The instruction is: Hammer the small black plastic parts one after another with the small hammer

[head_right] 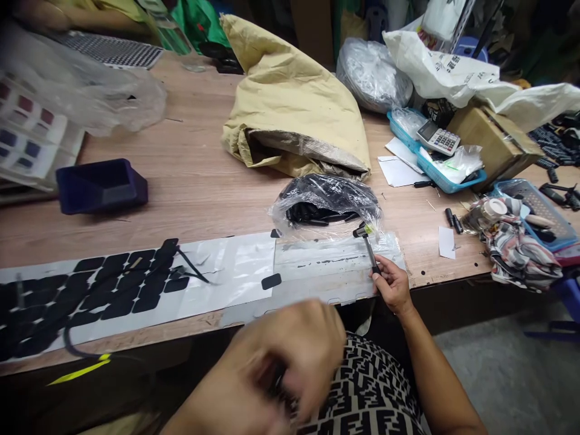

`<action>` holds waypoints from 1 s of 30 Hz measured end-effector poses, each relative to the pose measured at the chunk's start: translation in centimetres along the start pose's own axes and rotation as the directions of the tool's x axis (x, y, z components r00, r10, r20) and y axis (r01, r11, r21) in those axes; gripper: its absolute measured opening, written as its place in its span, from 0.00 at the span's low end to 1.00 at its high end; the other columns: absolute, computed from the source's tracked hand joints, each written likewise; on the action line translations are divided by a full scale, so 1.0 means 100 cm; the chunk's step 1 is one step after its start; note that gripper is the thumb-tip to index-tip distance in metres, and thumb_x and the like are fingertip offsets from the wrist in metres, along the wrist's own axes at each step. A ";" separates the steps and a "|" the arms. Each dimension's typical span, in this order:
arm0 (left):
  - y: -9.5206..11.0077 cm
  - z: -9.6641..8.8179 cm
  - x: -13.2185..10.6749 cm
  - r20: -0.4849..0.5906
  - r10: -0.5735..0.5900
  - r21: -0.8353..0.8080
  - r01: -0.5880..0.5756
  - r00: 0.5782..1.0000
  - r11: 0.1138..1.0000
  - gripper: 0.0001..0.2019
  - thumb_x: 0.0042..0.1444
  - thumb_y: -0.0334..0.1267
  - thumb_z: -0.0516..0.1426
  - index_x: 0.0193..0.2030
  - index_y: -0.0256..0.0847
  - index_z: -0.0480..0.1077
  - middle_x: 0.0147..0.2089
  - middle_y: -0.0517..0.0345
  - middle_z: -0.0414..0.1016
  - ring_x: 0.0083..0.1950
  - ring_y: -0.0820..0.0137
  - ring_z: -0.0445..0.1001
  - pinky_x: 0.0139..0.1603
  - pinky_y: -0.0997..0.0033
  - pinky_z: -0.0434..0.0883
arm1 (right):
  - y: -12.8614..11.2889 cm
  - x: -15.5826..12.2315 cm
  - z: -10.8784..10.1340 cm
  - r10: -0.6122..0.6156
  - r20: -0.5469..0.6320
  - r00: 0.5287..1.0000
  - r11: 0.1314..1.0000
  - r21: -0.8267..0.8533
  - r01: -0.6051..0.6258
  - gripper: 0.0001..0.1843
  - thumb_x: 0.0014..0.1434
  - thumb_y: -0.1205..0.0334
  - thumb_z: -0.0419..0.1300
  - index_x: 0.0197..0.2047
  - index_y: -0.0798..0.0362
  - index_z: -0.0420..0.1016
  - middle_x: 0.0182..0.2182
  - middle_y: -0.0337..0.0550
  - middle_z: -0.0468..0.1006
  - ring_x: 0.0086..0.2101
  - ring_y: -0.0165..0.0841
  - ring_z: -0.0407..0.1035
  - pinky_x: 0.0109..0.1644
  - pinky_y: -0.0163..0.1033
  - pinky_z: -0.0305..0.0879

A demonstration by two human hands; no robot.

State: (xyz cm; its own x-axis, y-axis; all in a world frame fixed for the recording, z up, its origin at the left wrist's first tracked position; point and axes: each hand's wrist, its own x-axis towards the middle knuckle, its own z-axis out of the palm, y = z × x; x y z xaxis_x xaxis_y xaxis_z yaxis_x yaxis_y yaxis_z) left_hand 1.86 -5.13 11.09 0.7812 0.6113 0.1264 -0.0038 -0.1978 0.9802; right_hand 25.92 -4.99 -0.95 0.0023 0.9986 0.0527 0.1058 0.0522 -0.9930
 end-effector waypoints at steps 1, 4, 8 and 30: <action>-0.007 -0.010 0.011 -0.051 -0.034 0.018 0.034 0.998 0.999 0.12 0.47 0.52 0.60 0.28 0.45 0.74 0.17 0.63 0.62 0.19 0.74 0.62 0.20 0.72 0.60 | 0.000 0.000 0.000 -0.002 -0.001 1.000 1.000 0.004 0.002 0.22 0.61 0.60 0.60 0.58 0.54 0.71 0.33 0.41 0.75 0.20 0.25 0.67 0.23 0.33 0.66; -0.045 -0.040 0.046 -0.537 -0.222 0.095 0.319 0.814 0.943 0.08 0.52 0.43 0.58 0.34 0.42 0.72 0.21 0.65 0.64 0.23 0.74 0.63 0.24 0.74 0.59 | 0.000 -0.001 0.001 -0.015 -0.003 1.000 1.000 0.011 0.015 0.22 0.61 0.61 0.60 0.58 0.54 0.71 0.32 0.40 0.75 0.20 0.25 0.67 0.23 0.33 0.66; -0.101 -0.070 0.081 -0.884 -0.195 0.129 0.622 0.425 0.773 0.14 0.50 0.42 0.62 0.44 0.42 0.69 0.26 0.66 0.66 0.30 0.70 0.69 0.34 0.72 0.64 | 0.001 -0.002 0.002 -0.028 0.001 1.000 1.000 0.014 0.028 0.21 0.61 0.62 0.60 0.57 0.53 0.72 0.32 0.41 0.75 0.19 0.25 0.66 0.22 0.33 0.66; -0.153 -0.033 0.025 -0.743 -0.142 0.230 0.449 0.654 0.863 0.10 0.53 0.38 0.61 0.43 0.42 0.73 0.37 0.61 0.75 0.32 0.72 0.67 0.38 0.71 0.68 | 0.000 -0.002 0.003 -0.003 0.012 1.000 1.000 0.018 0.002 0.22 0.59 0.62 0.60 0.57 0.54 0.72 0.32 0.40 0.75 0.19 0.24 0.65 0.22 0.32 0.65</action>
State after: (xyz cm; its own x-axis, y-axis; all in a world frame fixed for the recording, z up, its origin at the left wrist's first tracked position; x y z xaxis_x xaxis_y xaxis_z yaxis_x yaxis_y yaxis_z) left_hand 1.83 1.94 -3.05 0.0476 0.9973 0.0564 0.4914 -0.0725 0.8679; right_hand 25.65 -5.21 -1.02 -0.0102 0.9985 0.0540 0.0876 0.0547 -0.9947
